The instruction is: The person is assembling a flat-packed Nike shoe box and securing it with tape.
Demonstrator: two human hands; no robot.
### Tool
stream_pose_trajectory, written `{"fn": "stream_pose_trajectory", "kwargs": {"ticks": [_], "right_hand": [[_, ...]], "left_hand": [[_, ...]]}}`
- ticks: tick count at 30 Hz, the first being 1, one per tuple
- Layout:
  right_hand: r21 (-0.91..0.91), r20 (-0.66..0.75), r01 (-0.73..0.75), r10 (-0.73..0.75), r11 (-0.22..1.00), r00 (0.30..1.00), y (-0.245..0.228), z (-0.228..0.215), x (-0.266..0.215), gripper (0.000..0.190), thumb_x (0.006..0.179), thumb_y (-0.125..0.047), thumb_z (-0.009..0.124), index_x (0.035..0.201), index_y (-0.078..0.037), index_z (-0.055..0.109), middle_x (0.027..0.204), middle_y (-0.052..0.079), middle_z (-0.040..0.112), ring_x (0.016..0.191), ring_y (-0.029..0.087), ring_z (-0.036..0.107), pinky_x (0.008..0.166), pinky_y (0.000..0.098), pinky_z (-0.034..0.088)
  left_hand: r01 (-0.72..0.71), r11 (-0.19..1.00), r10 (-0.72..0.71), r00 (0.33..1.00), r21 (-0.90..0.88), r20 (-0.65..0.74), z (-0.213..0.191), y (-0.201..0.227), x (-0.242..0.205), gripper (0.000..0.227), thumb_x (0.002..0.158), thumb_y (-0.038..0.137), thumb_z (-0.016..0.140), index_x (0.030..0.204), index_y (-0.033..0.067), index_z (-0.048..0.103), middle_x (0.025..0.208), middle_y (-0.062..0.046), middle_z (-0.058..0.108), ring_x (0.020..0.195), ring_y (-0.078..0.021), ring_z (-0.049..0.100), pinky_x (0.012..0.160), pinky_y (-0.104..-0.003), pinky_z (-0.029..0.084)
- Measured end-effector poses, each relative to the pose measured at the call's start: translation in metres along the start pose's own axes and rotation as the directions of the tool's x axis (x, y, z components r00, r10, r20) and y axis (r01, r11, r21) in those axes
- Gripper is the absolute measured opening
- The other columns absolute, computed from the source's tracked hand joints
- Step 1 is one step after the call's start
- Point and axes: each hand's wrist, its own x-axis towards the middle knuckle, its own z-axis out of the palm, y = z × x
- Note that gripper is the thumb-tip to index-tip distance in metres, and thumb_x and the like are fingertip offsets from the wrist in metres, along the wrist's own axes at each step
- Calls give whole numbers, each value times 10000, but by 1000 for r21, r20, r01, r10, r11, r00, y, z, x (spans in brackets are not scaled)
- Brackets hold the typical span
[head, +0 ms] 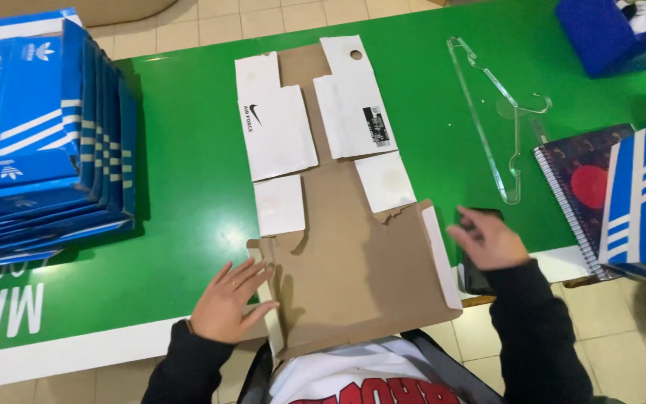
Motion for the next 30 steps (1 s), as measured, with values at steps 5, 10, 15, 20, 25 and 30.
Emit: {"fn": "stream_pose_trajectory", "kwargs": {"ticks": [5, 10, 15, 20, 25, 30], "right_hand": [[-163, 53, -163, 173, 973, 983, -1, 66, -78, 656, 859, -511, 685, 1374, -121, 569, 1097, 216, 741, 946, 384, 734, 793, 473, 593], [-207, -47, -246, 241, 947, 969, -29, 91, -97, 518, 929, -423, 575, 1361, -137, 565, 1022, 255, 732, 884, 453, 714, 767, 542, 576], [-327, -115, -366, 347, 871, 931, -102, 50, -76, 479, 1003, -395, 489, 1440, -196, 489, 877, 246, 732, 817, 456, 719, 731, 571, 572], [-439, -106, -330, 316, 836, 943, -148, -8, -26, 399, 1036, -348, 451, 1412, -229, 512, 851, 211, 732, 787, 439, 718, 692, 575, 558], [-619, -176, -122, 14, 776, 984, -122, -57, 65, 326, 1030, -315, 516, 1330, -229, 609, 897, 190, 726, 817, 425, 702, 650, 566, 531], [-805, 71, 213, -268, 553, 961, -127, -94, 163, 238, 1022, -281, 543, 1211, -251, 684, 880, 105, 742, 848, 343, 726, 699, 498, 542]], "left_hand": [[30, 999, -30, 1000, 45, 0, -15, -27, 34, 556, 880, 383, 713, 1350, 106, 604, 1386, -141, 616, 1346, -339, 508, 1085, -526, 401], [-8, 998, 7, 1000, 69, 24, -1, -97, 27, 497, 936, 50, 561, 1419, 164, 587, 1476, -102, 591, 1382, -299, 539, 1128, -442, 471], [-117, 962, 94, 991, 247, 100, -4, -128, 27, 765, 760, -6, 635, 1482, 208, 500, 1542, -144, 447, 1370, -351, 484, 1099, -497, 415], [-236, 948, 256, 964, 213, -69, 8, -109, 37, 580, 733, 209, 786, 1293, 220, 633, 1503, -90, 511, 1365, -345, 494, 1074, -553, 389], [-406, 908, 419, 890, 104, -178, 29, -48, 45, 335, 840, 277, 789, 1152, 214, 685, 1458, 0, 585, 1366, -244, 542, 1156, -532, 414], [-356, 934, 342, 919, -40, -194, -12, -1, 58, 450, 865, 356, 765, 1259, 157, 678, 1451, -93, 568, 1354, -320, 521, 1117, -581, 367]]}}
